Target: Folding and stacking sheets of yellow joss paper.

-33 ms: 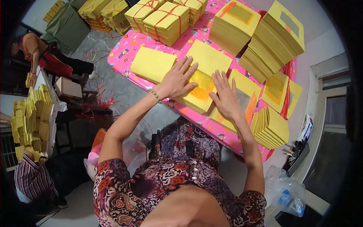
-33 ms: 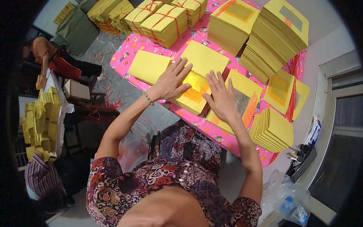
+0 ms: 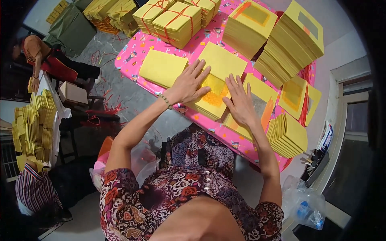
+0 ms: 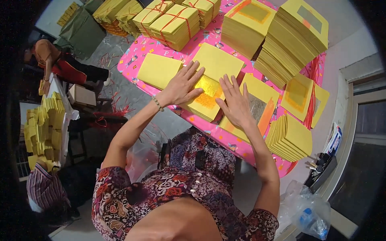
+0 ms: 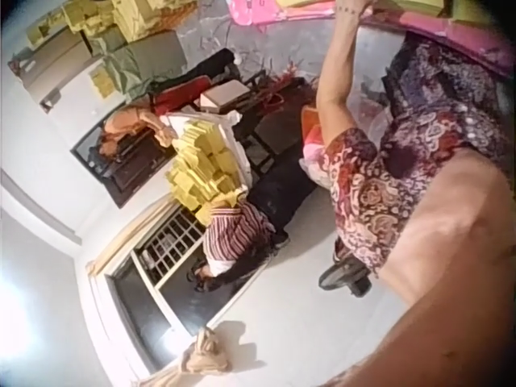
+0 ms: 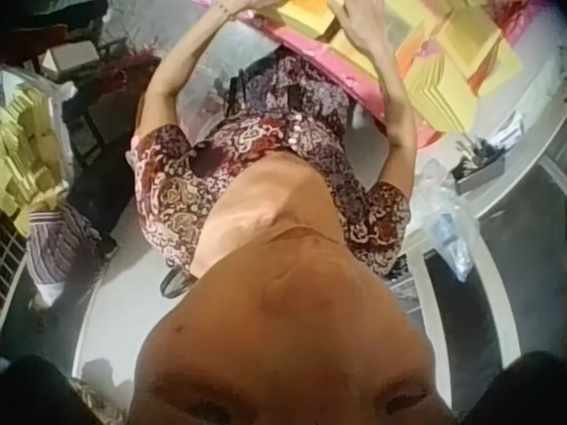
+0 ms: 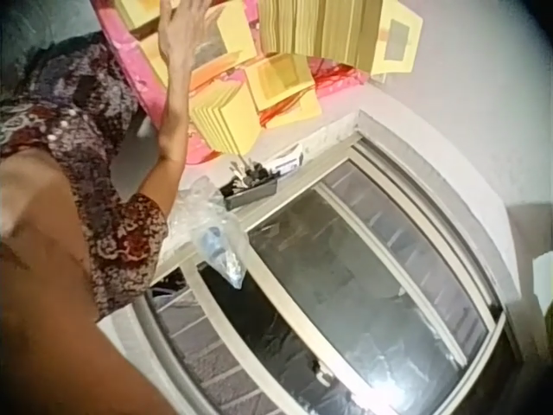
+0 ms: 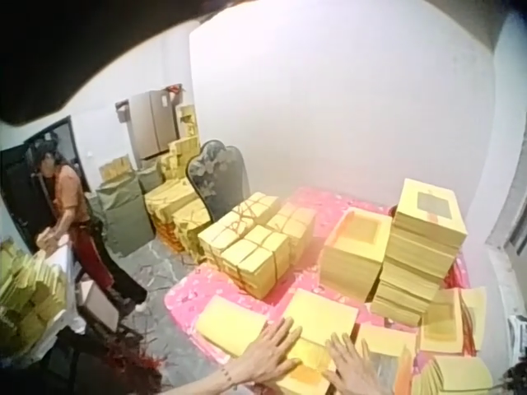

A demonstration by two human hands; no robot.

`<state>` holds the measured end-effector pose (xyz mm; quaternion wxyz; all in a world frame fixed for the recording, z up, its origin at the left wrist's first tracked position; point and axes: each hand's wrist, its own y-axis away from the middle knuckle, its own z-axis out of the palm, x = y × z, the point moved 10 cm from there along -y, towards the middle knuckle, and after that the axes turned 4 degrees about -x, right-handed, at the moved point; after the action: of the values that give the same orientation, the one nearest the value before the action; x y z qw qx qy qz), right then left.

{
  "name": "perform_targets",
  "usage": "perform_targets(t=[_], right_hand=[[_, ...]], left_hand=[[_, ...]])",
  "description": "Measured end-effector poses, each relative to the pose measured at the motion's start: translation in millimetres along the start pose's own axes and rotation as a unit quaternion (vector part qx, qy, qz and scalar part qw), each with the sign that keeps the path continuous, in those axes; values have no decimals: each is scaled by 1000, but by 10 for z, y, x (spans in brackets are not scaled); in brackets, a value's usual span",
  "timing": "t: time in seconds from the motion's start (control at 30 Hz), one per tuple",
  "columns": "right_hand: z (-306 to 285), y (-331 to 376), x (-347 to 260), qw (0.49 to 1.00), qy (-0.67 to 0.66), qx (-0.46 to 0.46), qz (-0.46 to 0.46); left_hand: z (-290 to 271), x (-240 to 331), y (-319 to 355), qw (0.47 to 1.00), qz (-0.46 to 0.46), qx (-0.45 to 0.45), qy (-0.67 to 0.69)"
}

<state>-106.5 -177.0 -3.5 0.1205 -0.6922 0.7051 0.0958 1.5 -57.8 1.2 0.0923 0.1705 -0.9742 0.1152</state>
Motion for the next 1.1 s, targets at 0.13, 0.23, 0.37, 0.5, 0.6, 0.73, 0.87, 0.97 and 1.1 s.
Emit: perform_targets(t=[0.13,0.23,0.37,0.5,0.6,0.73,0.87,0.97,1.1], right_hand=[[-9,-13,18,1000,16,4,0],[-128,-84,-12,996,78,38,-31],[-305,-273,-23,995,50,83,-32],[-326,-344,24,979,99,162,-72],[-356,-293,6,963,114,224,-95],[-442,-213,-43,949,115,277,-95],[-461,-162,-123,948,112,282,-93],[-577,-198,-142,963,62,243,-97],[-862,-331,28,955,22,288,-62]], left_hand=[[44,-11,-39,1000,4,-25,9],[68,-39,-53,1000,6,-17,22],[-130,-112,-131,990,6,4,140],[-446,-237,-210,967,-49,70,238],[-494,-473,-185,948,-201,82,233],[-352,-599,-300,925,-261,72,268],[-108,-654,-412,850,-282,94,435],[-85,-712,-386,804,-278,146,505],[-477,-666,-273,770,-204,181,577]])
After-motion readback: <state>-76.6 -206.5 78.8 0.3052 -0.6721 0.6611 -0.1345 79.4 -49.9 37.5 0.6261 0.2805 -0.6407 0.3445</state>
